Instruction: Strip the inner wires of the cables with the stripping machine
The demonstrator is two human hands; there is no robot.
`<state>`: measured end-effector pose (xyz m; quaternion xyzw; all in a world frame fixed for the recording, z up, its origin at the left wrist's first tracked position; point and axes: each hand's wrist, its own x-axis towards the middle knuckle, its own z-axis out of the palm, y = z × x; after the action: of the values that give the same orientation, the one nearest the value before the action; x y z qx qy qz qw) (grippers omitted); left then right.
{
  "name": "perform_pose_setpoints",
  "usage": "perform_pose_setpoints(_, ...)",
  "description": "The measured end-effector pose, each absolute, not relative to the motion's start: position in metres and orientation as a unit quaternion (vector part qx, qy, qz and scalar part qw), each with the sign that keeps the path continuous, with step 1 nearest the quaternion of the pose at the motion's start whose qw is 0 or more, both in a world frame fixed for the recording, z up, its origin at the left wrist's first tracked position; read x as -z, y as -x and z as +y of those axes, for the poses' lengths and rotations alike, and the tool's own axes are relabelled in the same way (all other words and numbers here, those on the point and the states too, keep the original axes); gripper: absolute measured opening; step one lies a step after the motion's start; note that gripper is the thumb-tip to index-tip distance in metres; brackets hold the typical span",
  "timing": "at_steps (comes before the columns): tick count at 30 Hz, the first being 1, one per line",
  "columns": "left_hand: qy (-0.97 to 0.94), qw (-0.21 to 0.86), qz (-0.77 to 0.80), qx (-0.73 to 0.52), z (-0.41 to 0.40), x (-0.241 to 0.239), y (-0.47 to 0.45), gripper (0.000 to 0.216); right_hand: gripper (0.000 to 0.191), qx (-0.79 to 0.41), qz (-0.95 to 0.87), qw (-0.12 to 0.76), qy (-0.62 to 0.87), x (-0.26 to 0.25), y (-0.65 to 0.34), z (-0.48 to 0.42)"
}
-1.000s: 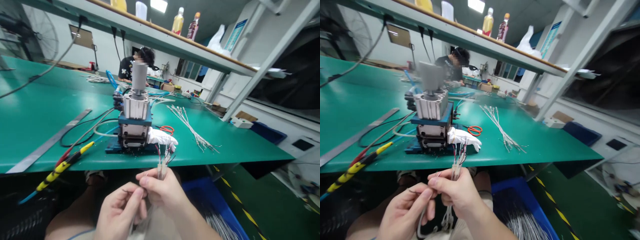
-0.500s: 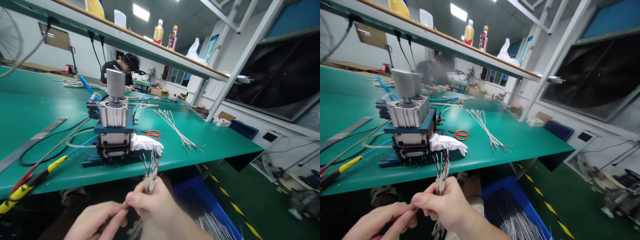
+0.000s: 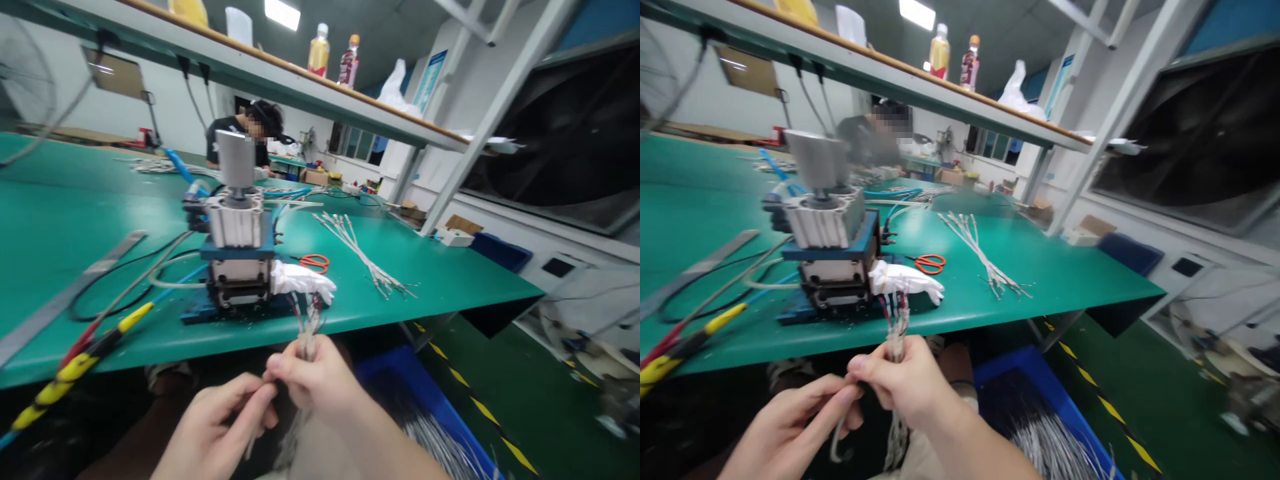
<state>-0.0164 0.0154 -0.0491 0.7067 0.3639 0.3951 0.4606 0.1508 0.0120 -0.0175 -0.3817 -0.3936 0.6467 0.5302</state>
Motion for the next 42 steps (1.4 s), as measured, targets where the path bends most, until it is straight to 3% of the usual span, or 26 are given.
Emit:
perform_pose_setpoints(5, -0.572, 0.576, 0.363, -0.458, 0.008, 0.043, 0.003, 0.038, 0.038, -0.641, -0.381, 0.545, 0.384, 0.018, -0.149, 0.009)
perform_pose_setpoints(9, -0.522, 0.607, 0.351, -0.485, 0.005, 0.046, -0.003, 0.037, 0.037, -0.629, -0.389, 0.550, 0.389, 0.018, -0.147, 0.006)
perform_pose_setpoints(27, -0.473, 0.609, 0.354, -0.529, -0.001, 0.045, -0.012, 0.041, 0.037, -0.627, -0.361, 0.575, 0.381, 0.013, -0.139, 0.006)
perform_pose_setpoints(42, -0.347, 0.572, 0.369, -0.645, 0.070, 0.011, -0.015, 0.030, 0.043, -0.620, -0.344, 0.566, 0.421, 0.032, -0.143, 0.003)
